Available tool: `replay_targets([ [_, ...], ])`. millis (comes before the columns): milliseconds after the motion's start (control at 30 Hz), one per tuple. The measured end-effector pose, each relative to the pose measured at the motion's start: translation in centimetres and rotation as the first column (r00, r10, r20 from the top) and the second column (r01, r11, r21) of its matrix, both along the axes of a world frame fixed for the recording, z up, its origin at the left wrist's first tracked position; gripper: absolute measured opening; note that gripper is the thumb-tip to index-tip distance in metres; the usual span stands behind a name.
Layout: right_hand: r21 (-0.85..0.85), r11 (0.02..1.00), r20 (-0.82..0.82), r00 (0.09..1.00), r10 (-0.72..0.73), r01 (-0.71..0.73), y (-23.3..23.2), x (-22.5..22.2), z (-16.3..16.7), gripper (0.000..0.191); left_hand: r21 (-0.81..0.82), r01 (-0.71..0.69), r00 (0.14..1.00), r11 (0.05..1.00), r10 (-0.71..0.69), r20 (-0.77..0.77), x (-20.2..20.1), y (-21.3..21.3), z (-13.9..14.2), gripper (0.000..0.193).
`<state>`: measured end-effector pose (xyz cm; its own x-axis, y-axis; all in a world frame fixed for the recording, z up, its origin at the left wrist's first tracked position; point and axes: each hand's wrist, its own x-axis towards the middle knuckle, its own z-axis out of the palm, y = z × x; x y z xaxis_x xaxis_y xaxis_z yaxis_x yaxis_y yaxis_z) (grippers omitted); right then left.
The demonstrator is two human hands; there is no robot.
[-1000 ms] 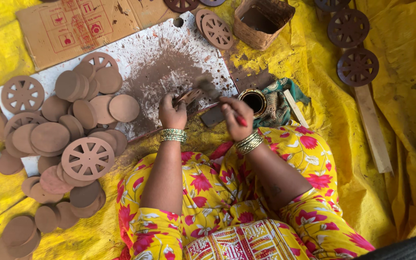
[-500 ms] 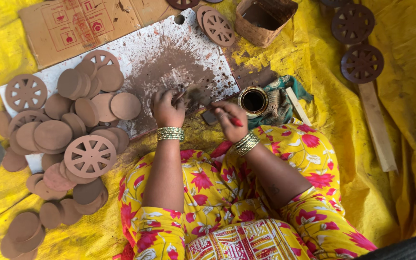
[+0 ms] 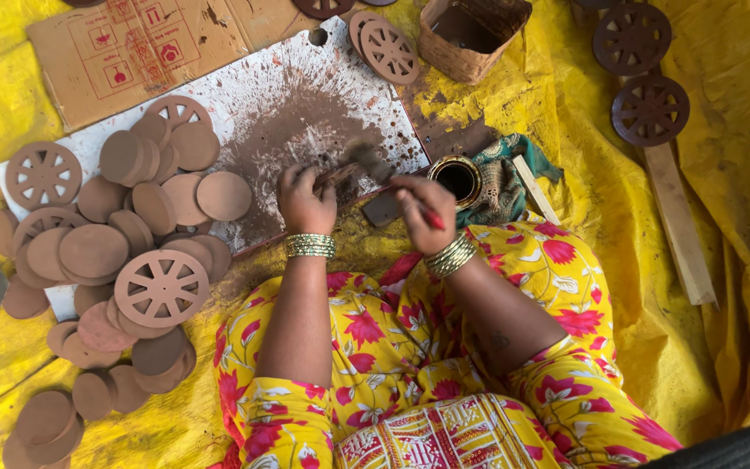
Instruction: The person sits on the ground and uses a brush to apply brown paint from a jar onto wooden wheel-shaped cutouts, holding each cutout steady with one hand while brushing. They finish one cutout, set it aside, and continue painting additional cutouts from a pile.
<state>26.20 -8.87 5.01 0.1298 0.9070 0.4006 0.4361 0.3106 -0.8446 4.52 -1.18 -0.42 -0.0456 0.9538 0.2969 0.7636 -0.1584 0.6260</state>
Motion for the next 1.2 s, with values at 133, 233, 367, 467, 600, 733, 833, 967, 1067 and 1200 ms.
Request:
replay_targets([
  [133,-0.041,0.998,-0.009,0.999,0.044,-0.044,0.4,-0.3,0.2,0.02,-0.001,-0.016,1.0,1.0,0.016,0.019,-0.1,0.0,-0.9,0.028],
  [233,-0.172,0.983,-0.059,0.995,-0.075,0.064,0.9,-0.3,-0.1,0.02,0.018,-0.017,0.999,1.0,0.016,0.029,-0.4,0.3,-1.5,0.028],
  [367,-0.036,0.997,-0.054,0.997,0.062,-0.064,0.3,-0.3,-0.8,0.021,0.036,-0.022,1.0,0.999,0.022,-0.02,-0.5,0.4,-2.1,0.031],
  [467,-0.163,0.987,-0.08,0.997,-0.009,-0.005,0.8,-0.4,-1.3,0.021,0.001,-0.025,1.0,1.0,0.025,-0.008,-0.7,0.2,-2.3,0.033],
  [600,-0.279,0.958,-0.288,0.945,-0.153,0.07,1.3,-0.1,-1.8,0.023,0.022,-0.033,0.999,0.999,0.033,-0.004,-0.8,0.4,-2.3,0.031],
  [733,-0.13,0.991,-0.129,0.992,0.0,-0.017,0.6,-0.3,-2.2,0.023,-0.026,-0.051,0.999,0.998,0.051,0.001,-0.8,0.3,-1.6,0.033],
  [833,-0.28,0.96,-0.208,0.976,-0.062,0.002,0.8,-0.7,-2.4,0.023,-0.037,-0.076,0.997,0.996,0.076,-0.013,-1.0,0.3,-0.4,0.033],
  [967,-0.266,0.961,-0.31,0.951,-0.009,-0.078,0.7,-1.2,-2.3,0.022,-0.099,-0.102,0.992,0.99,0.094,-0.087,-1.2,0.2,0.9,0.038],
  [1067,-0.258,0.961,-0.287,0.958,0.017,-0.094,0.0,-1.4,-2.0,0.023,-0.128,-0.127,0.989,0.984,0.116,-0.087,-1.0,0.0,0.8,0.036],
  [1200,-0.148,0.988,-0.282,0.959,-0.004,-0.04,0.0,-1.0,-1.7,0.022,-0.064,-0.084,0.995,0.994,0.08,-0.062,-0.7,0.0,0.2,0.032],
])
